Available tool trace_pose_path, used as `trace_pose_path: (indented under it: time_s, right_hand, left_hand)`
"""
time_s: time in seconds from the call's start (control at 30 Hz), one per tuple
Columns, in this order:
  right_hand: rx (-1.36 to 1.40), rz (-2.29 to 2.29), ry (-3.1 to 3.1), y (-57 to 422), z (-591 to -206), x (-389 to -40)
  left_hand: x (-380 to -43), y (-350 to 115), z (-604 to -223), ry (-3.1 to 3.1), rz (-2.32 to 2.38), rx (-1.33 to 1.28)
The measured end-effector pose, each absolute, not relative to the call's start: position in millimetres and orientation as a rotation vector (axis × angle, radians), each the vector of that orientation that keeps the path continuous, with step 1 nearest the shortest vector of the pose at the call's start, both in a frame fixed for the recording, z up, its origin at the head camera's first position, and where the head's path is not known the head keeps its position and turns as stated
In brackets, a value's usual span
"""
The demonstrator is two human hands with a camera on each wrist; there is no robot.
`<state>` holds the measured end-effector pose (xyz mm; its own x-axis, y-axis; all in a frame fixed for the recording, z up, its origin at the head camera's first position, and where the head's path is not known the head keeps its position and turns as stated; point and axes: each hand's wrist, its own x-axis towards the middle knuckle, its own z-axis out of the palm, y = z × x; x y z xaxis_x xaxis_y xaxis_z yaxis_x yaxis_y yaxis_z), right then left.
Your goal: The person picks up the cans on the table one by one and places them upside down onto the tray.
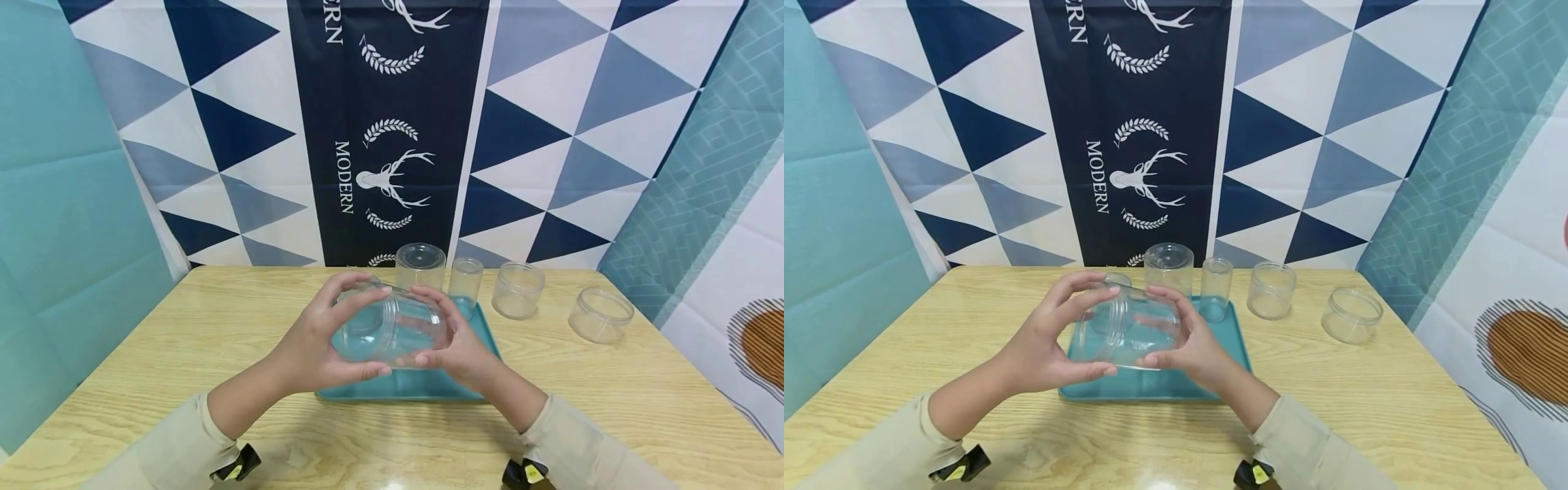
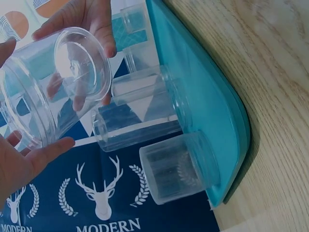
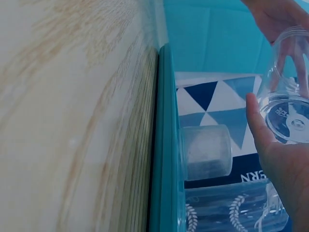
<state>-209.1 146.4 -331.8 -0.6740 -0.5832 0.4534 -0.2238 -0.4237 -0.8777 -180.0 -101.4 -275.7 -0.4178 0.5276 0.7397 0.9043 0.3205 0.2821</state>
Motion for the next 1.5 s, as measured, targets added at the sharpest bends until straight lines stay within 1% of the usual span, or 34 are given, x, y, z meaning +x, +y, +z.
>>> trace_pose_path:
  time_s: [0.33, 0.7, 0.93, 1.2, 1.5]
  right_hand:
    - [-1.029, -2.202, 1.589, 160, -329, -209]
    - [-1.000, -2.178, 1.714, 175, -325, -208]
    - [-1.049, -2.138, 1.828, 188, -318, -209]
    - [-1.001, -2.100, 2.000, 203, -306, -208]
    - [-1.072, -2.074, 2.072, 217, -296, -213]
  left_hand:
    - [-178, -105, -272, -2.106, -1.013, -1.261]
    - [-175, -112, -277, -2.208, -1.015, -1.190]
    - [-175, -120, -285, -2.242, -1.037, -1.146]
    - [-174, -123, -292, -2.322, -1.016, -1.076]
    - [-174, -126, -301, -2.421, -1.023, -0.961]
